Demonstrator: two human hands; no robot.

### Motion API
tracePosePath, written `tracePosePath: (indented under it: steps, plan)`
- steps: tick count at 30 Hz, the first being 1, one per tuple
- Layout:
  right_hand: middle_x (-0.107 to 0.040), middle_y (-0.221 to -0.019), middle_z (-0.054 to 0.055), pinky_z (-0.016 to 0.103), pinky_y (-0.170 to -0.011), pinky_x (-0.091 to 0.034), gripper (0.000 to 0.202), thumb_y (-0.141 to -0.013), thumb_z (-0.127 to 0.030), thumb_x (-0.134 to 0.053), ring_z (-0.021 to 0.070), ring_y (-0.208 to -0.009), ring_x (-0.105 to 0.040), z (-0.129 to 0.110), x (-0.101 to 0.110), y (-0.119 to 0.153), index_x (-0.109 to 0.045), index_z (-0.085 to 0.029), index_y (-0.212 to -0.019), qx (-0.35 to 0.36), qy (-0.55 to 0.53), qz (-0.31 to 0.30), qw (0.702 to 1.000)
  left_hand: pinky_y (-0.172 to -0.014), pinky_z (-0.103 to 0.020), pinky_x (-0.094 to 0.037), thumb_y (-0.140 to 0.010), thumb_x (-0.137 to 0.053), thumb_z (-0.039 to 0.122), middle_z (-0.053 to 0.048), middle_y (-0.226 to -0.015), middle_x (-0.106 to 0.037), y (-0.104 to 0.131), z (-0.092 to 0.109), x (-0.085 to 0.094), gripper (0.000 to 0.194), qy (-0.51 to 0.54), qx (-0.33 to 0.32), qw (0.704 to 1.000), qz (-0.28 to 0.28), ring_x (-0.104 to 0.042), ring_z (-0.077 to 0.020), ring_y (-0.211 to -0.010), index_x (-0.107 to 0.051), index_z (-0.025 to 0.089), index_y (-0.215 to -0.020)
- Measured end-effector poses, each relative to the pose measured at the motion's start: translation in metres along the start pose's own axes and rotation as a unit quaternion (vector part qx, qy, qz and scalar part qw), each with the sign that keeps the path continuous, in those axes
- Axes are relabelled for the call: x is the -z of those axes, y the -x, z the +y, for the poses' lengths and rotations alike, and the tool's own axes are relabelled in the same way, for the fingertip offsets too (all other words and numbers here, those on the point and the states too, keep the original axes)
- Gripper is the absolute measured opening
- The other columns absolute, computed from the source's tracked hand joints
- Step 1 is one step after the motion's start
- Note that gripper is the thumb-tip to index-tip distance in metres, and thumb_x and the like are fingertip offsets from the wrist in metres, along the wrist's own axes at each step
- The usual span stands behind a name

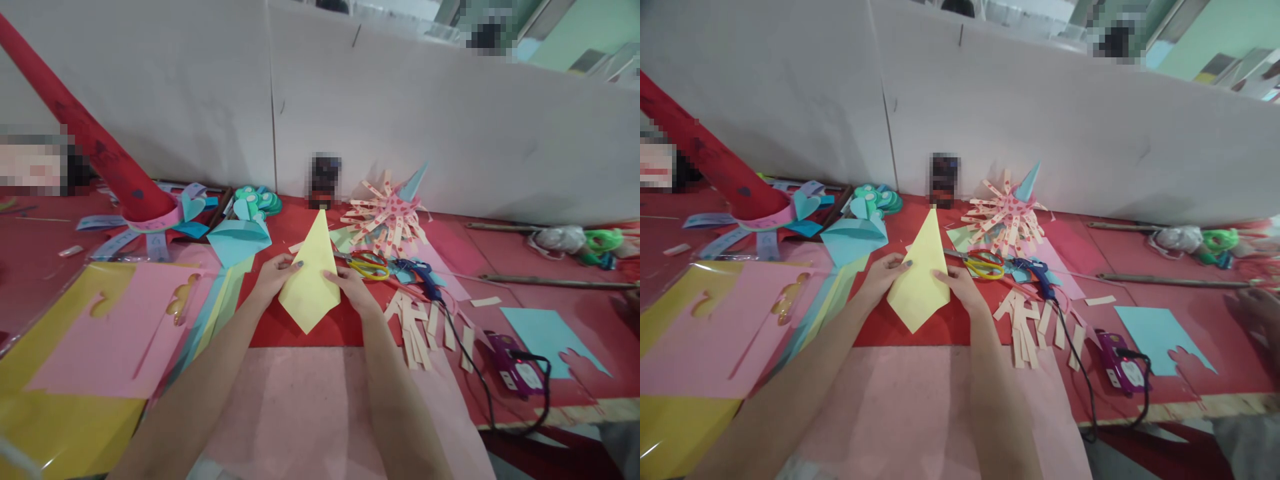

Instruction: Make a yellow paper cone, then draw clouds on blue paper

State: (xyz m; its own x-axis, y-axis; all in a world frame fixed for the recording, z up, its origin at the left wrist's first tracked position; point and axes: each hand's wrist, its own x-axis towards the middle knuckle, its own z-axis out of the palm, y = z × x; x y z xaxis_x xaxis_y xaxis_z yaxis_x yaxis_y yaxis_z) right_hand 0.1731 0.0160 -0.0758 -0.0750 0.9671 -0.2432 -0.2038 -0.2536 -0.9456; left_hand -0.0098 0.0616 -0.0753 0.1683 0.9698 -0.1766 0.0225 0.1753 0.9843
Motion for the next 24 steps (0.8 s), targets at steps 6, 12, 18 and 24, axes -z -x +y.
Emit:
tracePosePath:
  steps: [6, 12, 18, 24]
  plan:
    - [-0.062, -0.061, -0.003, 0.024, -0.057, -0.041, 0.021, -0.063, -0.036, -0.069, 0.0109, -0.056, -0.055, 0.0044, 0.0027, -0.0032, -0.060, -0.018, -0.056, 0.045, -0.018, 0.021, 0.999, -0.050, -0.022, -0.043, -0.053, -0.070, 0.046, 0.000, -0.062, -0.063, -0.0006, 0.0025, 0.0001, 0.041, 0.009, 0.009, 1.000, 0.018, -0.058, -0.0136, -0.056, -0.058, 0.016, -0.077]
    - [-0.062, -0.062, -0.003, 0.024, -0.059, -0.041, 0.021, -0.062, -0.036, -0.070, 0.0109, -0.057, -0.054, 0.0050, 0.0032, -0.0052, -0.061, -0.018, -0.055, 0.038, -0.030, 0.034, 0.998, -0.052, -0.023, -0.044, -0.057, -0.067, 0.048, -0.001, -0.066, -0.065, -0.0008, 0.0024, 0.0011, 0.043, -0.017, 0.001, 0.999, 0.032, -0.060, -0.0149, -0.060, -0.060, 0.016, -0.083]
    - [-0.062, -0.061, -0.003, 0.025, -0.059, -0.040, 0.022, -0.061, -0.038, -0.070, 0.0116, -0.056, -0.054, 0.0060, 0.0039, -0.0058, -0.061, -0.019, -0.056, 0.029, -0.032, 0.037, 0.998, -0.059, -0.024, -0.046, -0.064, -0.062, 0.047, -0.005, -0.078, -0.068, -0.0053, -0.0037, 0.0022, 0.042, -0.039, -0.031, 0.998, 0.040, -0.061, -0.0161, -0.068, -0.062, 0.014, -0.090]
    - [-0.059, -0.058, -0.004, 0.023, -0.055, -0.038, 0.025, -0.062, -0.038, -0.069, 0.0095, -0.053, -0.051, 0.0047, 0.0040, -0.0045, -0.057, -0.018, -0.055, 0.034, -0.020, 0.036, 0.999, -0.065, -0.028, -0.048, -0.064, -0.063, 0.047, -0.007, -0.086, -0.069, -0.0044, -0.0024, 0.0029, 0.048, -0.016, -0.014, 1.000, 0.021, -0.063, -0.0197, -0.077, -0.061, 0.014, -0.100]
